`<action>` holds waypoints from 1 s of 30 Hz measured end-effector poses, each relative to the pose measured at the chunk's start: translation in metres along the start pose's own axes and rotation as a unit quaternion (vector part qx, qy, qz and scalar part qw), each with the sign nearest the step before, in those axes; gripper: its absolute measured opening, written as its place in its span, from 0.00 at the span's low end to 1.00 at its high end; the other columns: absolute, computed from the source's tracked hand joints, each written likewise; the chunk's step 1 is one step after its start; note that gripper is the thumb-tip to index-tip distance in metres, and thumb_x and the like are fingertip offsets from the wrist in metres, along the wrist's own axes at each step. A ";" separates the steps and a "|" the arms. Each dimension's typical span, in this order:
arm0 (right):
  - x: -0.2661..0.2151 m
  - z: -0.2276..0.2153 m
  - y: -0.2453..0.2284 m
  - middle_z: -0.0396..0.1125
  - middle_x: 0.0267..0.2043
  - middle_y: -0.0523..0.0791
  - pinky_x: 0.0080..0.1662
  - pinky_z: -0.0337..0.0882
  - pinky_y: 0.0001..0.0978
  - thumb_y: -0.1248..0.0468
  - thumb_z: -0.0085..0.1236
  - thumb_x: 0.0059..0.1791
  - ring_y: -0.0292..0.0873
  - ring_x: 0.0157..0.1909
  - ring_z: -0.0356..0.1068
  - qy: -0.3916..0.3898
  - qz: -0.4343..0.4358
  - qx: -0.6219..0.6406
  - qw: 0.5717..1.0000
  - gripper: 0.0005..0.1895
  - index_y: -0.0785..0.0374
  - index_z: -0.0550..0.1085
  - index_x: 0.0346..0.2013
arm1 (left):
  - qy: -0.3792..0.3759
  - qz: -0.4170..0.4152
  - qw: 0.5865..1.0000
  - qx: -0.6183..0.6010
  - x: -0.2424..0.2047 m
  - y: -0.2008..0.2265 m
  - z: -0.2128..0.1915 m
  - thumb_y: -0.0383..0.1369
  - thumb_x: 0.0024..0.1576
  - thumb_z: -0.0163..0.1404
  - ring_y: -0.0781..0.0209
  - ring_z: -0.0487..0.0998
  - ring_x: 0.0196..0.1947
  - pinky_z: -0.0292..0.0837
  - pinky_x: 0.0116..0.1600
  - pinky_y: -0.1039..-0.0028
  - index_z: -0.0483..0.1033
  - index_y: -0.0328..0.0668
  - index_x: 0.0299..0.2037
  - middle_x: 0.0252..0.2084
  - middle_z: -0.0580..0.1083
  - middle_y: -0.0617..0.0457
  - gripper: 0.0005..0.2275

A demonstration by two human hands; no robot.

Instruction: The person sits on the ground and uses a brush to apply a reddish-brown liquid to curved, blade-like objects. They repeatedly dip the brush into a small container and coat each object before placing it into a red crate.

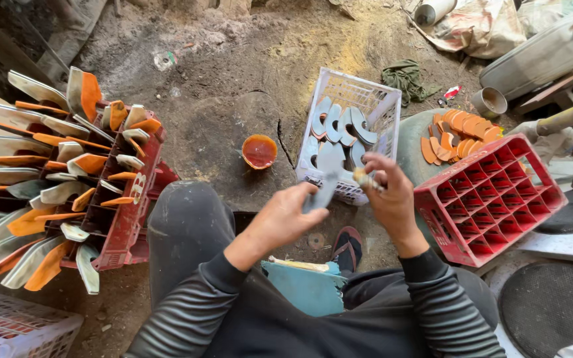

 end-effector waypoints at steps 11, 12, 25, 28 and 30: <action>0.047 0.105 0.055 0.72 0.38 0.56 0.44 0.71 0.47 0.63 0.55 0.54 0.60 0.42 0.72 -0.134 -0.040 -0.123 0.983 0.07 0.64 0.74 0.42 | 0.274 -0.135 0.925 -0.226 -0.004 -0.122 -0.115 0.38 0.60 0.52 0.61 0.78 0.34 0.76 0.34 0.70 0.68 0.34 0.58 0.44 0.76 0.46 0.20; 0.047 0.118 0.054 0.71 0.38 0.56 0.44 0.71 0.49 0.63 0.54 0.53 0.61 0.43 0.72 -0.141 -0.054 -0.132 0.980 0.07 0.65 0.73 0.41 | 0.265 -0.143 0.920 -0.252 -0.006 -0.129 -0.114 0.38 0.61 0.51 0.63 0.77 0.32 0.76 0.33 0.73 0.69 0.35 0.58 0.44 0.76 0.47 0.19; 0.060 0.182 0.032 0.68 0.34 0.50 0.38 0.72 0.48 0.63 0.55 0.48 0.55 0.38 0.72 -0.188 -0.128 -0.326 0.918 0.06 0.63 0.72 0.30 | 0.245 -0.127 0.888 -0.367 -0.001 -0.133 -0.116 0.38 0.63 0.51 0.58 0.82 0.40 0.80 0.39 0.72 0.70 0.31 0.57 0.50 0.74 0.46 0.18; 0.066 0.174 0.031 0.68 0.34 0.50 0.38 0.72 0.49 0.61 0.53 0.52 0.56 0.37 0.72 -0.176 -0.092 -0.292 0.935 0.09 0.64 0.73 0.32 | 0.222 -0.133 0.867 -0.426 -0.001 -0.123 -0.116 0.36 0.65 0.49 0.53 0.81 0.48 0.81 0.46 0.68 0.68 0.29 0.58 0.54 0.72 0.43 0.18; 0.070 0.169 0.029 0.69 0.34 0.51 0.39 0.72 0.49 0.60 0.53 0.53 0.56 0.37 0.73 -0.168 -0.073 -0.281 0.942 0.10 0.64 0.73 0.33 | 0.208 -0.142 0.852 -0.459 -0.004 -0.116 -0.117 0.35 0.65 0.46 0.49 0.80 0.51 0.81 0.48 0.65 0.66 0.32 0.60 0.55 0.72 0.42 0.17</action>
Point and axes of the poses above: each hand's wrist, its own x-axis towards the middle knuckle, its own z-axis out of the palm, y = z × x, the point moved 7 cm from there along x, towards the middle knuckle
